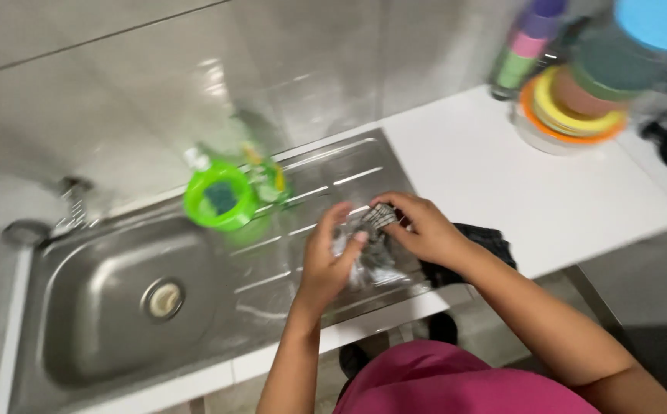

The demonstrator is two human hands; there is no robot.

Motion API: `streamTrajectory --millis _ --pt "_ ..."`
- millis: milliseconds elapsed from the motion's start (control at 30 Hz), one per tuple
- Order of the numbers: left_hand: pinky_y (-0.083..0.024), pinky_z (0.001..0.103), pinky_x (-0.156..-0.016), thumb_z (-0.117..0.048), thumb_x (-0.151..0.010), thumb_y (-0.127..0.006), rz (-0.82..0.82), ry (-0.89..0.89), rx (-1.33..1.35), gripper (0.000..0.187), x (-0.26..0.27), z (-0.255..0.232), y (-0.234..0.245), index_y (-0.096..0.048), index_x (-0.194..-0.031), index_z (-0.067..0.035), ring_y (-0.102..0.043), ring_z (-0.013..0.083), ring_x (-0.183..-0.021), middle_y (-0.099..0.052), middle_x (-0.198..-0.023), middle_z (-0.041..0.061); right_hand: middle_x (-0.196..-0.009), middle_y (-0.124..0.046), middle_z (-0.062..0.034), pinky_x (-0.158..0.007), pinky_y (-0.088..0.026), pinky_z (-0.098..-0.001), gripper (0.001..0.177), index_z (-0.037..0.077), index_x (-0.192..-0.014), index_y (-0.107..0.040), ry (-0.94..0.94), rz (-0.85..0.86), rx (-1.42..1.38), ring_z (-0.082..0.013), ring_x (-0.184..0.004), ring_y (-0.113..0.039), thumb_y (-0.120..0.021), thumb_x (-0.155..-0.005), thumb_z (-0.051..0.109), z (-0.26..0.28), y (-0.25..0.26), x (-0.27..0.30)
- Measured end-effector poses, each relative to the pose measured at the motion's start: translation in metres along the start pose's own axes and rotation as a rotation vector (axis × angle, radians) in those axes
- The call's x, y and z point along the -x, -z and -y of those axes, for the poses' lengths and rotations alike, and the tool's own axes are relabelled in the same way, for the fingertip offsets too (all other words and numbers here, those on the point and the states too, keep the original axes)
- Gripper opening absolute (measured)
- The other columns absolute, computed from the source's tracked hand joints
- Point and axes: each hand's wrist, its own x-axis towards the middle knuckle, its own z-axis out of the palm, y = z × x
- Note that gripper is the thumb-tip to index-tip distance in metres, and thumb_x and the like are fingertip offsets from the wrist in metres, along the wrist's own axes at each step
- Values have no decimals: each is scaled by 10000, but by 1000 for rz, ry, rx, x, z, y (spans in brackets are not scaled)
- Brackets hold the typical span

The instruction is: The person dries various plastic dishes and cups with a cloth and stacks them on the counter. The person wipes a light green plate, a yellow plate, a purple plate, an orange plate, a white colander, and several cups, placing them in a stack.

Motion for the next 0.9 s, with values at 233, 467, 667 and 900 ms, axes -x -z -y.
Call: streamTrajectory --millis 233,467,667,900 --pt "-551 391 -808 -673 -1071 -304 98 773 768 788 100 112 57 -693 -1174 4 -669 275 -858 -737 -951 141 -1152 -631 -170 -879 -515 -432 391 56 -1194 -623 457 240 106 -342 -1070 -625 -720 -817 31 44 -92 -18" --pt "-556 370 -843 -427 -1044 -510 -483 845 1335 425 144 181 121 -648 -1116 -32 -677 228 -900 -710 -935 77 -971 -638 -94 -902 -516 -473 247 99 -968 -576 832 488 184 -340 -1002 -631 -702 -773 14 61 -196 -15" --pt "-550 378 -778 -427 -1057 -577 -523 826 1180 378 168 139 173 -631 -1158 -67 -671 215 -883 -720 -954 58 -1005 -696 -104 -836 -525 -429 186 96 -1077 -635 627 552 47 -305 -983 -677 -685 -899 74 102 -221 -55" --pt "-597 451 -824 -419 -968 -506 -289 733 1020 460 142 60 221 -613 -1287 -106 -722 176 -983 -736 -1125 35 -1189 -700 -114 -982 -520 -386 234 103 -1252 -608 640 382 -88 -292 -1155 -679 -569 -1040 194 97 -273 -120"
